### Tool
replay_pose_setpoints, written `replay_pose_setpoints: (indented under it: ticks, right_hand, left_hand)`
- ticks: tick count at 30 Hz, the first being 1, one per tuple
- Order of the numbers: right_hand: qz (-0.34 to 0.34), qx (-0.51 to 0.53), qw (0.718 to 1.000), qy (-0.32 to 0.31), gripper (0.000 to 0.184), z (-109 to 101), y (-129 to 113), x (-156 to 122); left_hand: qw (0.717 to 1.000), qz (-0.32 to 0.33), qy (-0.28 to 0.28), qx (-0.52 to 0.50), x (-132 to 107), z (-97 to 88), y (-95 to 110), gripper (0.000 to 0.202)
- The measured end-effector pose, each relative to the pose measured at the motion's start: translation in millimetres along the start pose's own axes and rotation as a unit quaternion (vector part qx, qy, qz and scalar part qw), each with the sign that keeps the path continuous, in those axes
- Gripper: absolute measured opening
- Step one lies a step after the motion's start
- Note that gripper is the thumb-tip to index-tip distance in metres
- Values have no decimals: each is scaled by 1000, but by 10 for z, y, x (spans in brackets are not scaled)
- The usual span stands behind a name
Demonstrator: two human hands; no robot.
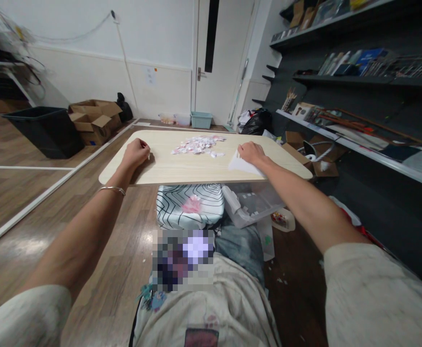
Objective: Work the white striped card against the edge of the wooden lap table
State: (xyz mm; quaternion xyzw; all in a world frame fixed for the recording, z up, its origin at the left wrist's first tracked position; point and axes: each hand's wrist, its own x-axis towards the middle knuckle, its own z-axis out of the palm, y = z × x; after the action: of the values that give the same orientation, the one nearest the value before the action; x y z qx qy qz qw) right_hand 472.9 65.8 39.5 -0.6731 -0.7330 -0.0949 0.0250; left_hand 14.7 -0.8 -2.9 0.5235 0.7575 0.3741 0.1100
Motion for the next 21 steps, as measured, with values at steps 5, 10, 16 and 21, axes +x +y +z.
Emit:
replay_pose_setpoints:
  ticks: [5,10,16,21]
  right_hand:
    - [-61,-27,998,-19,63,-24,-90,-129]
    - [-115,-45,992,-25,64,-42,-81,-253]
    - [-120,-45,992,-20,64,-48,-17,-377]
    - [-97,-22,995,-14,61,-49,20,-462]
  left_hand:
    - [1000,-2,-3,1,-29,-7,5,19]
    - [1000,1,5,0,-26,2,5,25]
    - [1000,-1,-9,9,-36,-17,24,19]
    - [999,16,-19,21,-24,-27,12,21]
